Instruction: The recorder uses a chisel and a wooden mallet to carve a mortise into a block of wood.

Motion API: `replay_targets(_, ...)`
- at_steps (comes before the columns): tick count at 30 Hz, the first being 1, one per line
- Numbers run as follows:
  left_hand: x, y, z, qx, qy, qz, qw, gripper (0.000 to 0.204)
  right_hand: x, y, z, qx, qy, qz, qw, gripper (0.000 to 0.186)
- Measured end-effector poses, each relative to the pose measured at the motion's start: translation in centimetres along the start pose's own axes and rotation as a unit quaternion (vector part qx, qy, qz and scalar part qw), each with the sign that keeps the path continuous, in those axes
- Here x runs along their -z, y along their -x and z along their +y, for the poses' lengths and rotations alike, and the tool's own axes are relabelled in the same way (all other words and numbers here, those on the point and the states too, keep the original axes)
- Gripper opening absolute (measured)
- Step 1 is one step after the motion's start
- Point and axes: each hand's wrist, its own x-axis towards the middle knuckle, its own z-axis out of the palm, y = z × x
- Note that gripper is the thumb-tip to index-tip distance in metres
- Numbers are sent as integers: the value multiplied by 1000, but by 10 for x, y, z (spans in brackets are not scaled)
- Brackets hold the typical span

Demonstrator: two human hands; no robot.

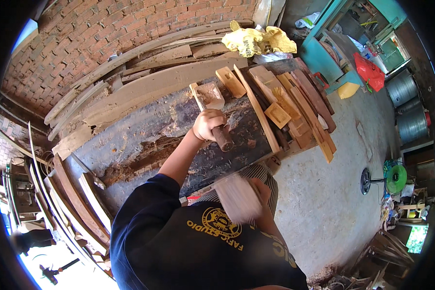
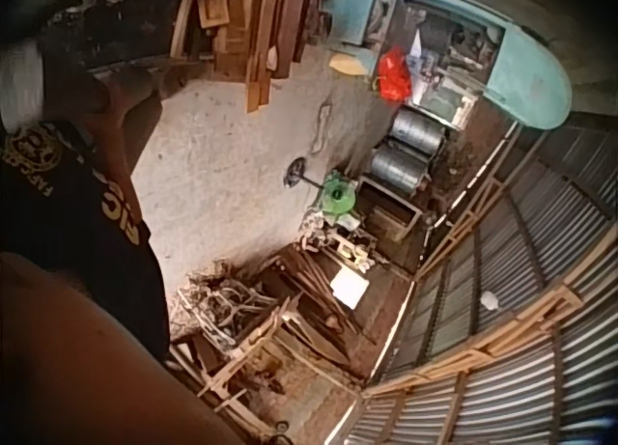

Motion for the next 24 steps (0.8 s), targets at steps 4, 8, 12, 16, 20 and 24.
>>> replay_targets(4, -6, 24, -19, 21, -62, -64, 996, 15, -18, -24, 0, -170, 129, -32, 976, 26)
replay_targets(8, -16, 29, -19, 181, 222, 5, 958, 14, -12, -21, -17, -151, 106, 9, 983, 22)
replay_targets(12, 1, 4, -4, -37, -9, -11, 999, 18, -6, -9, -30, -60, 96, 32, 993, 27)
replay_targets(16, -1, -5, 2, -24, -10, -12, 1000, 15, -24, 6, 24, 5, -314, 69, 947, 29)
replay_targets(20, -10, 33, -19, 117, 123, -31, 985, 13, -17, -15, -11, -200, 94, -18, 975, 30)
replay_targets(24, -4, 16, -10, 75, 77, -15, 994, 13, -13, -8, -13, -141, 76, -1, 987, 26)
